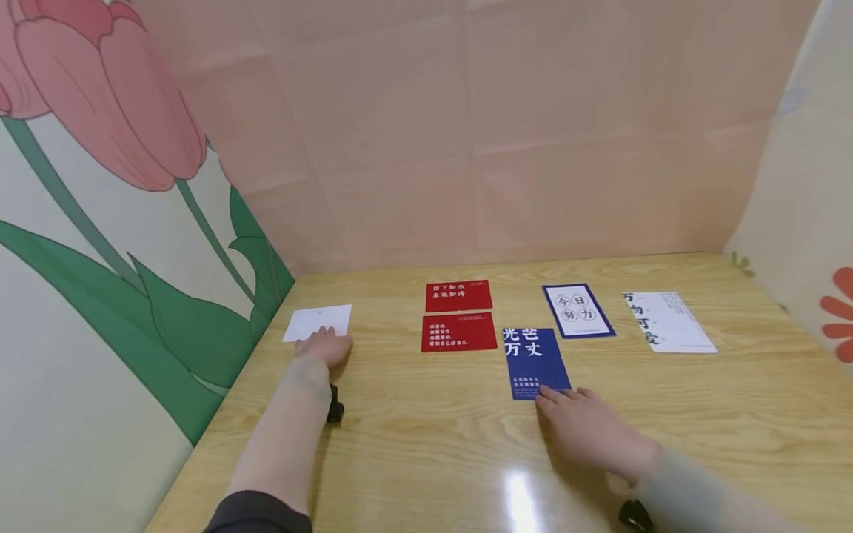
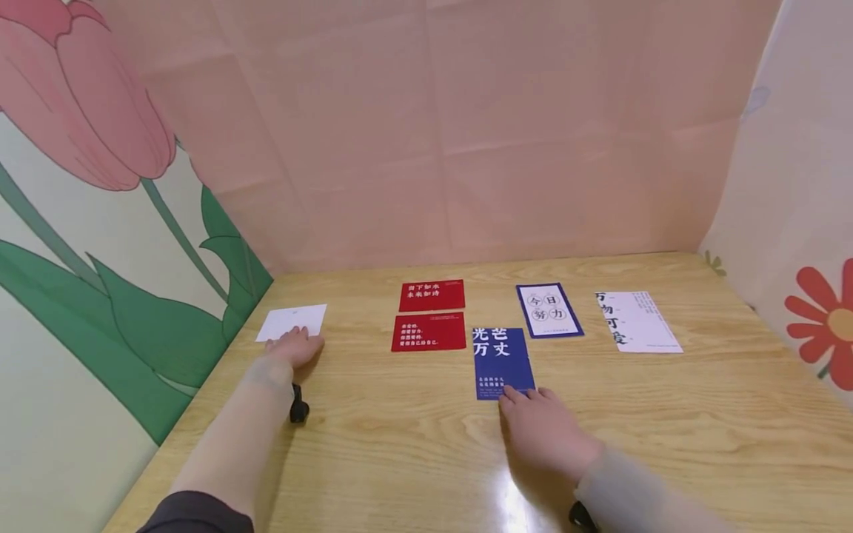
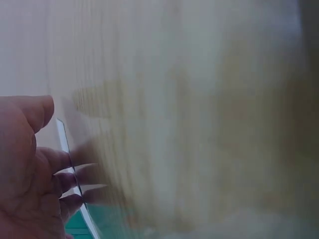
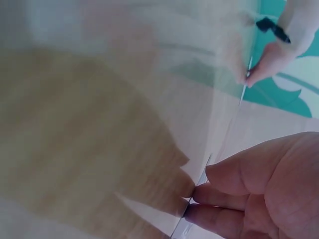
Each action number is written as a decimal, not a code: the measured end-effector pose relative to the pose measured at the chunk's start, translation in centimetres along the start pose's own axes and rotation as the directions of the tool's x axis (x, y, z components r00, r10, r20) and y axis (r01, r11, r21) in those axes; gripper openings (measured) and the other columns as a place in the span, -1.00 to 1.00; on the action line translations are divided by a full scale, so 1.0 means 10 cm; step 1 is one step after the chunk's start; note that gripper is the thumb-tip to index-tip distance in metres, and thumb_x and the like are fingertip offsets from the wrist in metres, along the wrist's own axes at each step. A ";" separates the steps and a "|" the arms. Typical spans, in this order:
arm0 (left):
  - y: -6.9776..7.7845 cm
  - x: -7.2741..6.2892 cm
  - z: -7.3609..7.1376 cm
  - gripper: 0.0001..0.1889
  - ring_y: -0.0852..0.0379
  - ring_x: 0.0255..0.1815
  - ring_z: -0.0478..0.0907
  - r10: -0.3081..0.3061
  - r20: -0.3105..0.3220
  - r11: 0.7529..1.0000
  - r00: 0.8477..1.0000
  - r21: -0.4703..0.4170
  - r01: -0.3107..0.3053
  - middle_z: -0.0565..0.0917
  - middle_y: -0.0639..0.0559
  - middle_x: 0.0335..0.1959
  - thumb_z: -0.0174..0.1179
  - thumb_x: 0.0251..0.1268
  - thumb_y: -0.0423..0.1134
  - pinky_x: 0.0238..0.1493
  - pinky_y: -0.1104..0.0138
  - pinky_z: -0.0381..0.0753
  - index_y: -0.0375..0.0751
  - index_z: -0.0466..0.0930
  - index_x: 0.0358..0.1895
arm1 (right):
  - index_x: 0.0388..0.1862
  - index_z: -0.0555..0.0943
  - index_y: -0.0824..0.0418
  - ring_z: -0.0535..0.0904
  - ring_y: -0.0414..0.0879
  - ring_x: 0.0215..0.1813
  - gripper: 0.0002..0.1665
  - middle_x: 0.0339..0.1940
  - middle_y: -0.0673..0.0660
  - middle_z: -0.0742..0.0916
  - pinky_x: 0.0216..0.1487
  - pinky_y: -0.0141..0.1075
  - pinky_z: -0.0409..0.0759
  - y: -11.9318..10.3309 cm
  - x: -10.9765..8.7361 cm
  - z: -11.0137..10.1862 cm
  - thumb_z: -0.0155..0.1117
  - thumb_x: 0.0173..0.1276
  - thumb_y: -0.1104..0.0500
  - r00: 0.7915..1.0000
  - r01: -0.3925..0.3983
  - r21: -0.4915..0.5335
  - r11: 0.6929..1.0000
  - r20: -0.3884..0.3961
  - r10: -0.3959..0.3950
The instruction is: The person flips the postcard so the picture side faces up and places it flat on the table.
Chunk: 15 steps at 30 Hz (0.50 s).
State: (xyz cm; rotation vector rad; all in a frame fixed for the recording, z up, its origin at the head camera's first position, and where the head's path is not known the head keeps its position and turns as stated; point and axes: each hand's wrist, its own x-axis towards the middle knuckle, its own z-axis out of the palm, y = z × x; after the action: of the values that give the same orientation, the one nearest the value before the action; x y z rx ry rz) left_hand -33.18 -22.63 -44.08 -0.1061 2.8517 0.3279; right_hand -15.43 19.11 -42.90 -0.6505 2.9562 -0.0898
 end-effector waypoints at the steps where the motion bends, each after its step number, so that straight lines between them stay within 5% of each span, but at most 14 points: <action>1: 0.00 -0.02 0.01 -0.26 -0.30 0.48 -0.04 0.009 -0.002 1.000 1.000 -0.003 -0.009 0.04 -0.32 0.50 -0.29 0.45 0.11 0.34 -0.28 -0.19 -0.39 0.01 0.48 | 0.20 0.52 0.35 0.46 0.31 0.22 -0.51 0.25 0.31 0.54 0.20 0.26 0.29 0.02 0.03 0.00 0.14 0.32 0.18 1.000 -0.002 0.003 1.000 0.003 0.002; 15: 0.01 -0.38 0.14 -0.27 -0.26 0.48 0.00 0.092 0.011 0.995 0.996 0.026 -0.092 0.11 -0.26 0.49 -0.25 0.45 0.17 0.31 -0.34 -0.30 -0.30 0.10 0.48 | 0.28 0.47 0.32 0.37 0.32 0.31 -0.47 0.33 0.29 0.48 0.28 0.29 0.16 0.25 0.43 -0.09 0.07 0.31 0.27 0.997 -0.045 0.055 0.997 0.057 0.042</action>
State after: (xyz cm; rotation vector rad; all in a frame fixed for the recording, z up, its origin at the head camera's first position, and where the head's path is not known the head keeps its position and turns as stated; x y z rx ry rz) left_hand -29.14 -22.01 -44.31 0.0322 2.8556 0.3083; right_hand -20.47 19.64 -42.63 -0.5710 2.9011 -0.1474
